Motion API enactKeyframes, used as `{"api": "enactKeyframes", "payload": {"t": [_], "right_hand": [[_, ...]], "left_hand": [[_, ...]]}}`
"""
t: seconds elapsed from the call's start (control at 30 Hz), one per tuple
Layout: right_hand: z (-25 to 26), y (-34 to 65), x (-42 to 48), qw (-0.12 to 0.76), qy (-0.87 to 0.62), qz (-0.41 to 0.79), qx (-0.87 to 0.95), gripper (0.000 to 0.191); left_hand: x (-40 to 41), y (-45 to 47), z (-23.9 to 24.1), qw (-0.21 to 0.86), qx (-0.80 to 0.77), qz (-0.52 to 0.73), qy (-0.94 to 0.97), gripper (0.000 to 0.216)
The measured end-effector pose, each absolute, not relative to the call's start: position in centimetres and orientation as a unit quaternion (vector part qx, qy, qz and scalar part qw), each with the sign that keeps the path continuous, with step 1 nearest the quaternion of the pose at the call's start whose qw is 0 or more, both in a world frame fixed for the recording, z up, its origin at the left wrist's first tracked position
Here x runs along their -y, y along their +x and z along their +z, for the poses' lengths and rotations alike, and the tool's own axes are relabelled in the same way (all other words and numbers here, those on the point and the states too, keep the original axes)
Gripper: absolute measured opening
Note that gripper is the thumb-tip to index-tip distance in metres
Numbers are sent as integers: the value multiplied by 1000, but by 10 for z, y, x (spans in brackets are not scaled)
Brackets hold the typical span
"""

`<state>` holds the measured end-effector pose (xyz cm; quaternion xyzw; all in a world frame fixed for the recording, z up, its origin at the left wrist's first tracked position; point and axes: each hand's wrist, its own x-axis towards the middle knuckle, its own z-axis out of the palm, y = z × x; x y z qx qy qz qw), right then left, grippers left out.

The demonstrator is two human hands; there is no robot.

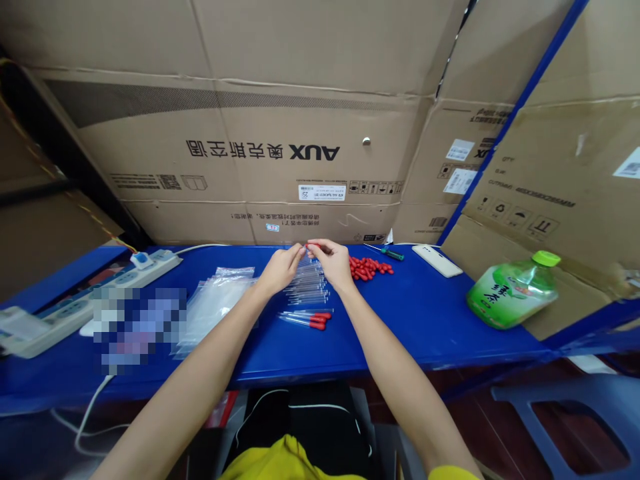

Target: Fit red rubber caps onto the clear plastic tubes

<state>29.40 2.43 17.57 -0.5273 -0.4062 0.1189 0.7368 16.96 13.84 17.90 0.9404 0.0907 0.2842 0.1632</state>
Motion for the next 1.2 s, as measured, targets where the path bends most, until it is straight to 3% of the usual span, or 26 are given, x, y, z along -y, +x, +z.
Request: {"api": "enactKeyframes", "payload": {"t": [0.8,1.1,1.2], "right_hand": [[179,306,-12,685,-550,143,456,34],[173,302,-9,618,-604,33,502,25],[172,301,-14,664,-581,65,467,27]], "left_hand": [[-136,163,188,92,-98,230,964,39],[-132,163,190,56,-133,196,970,39],[-133,164,188,71,-131,218,965,42]]}}
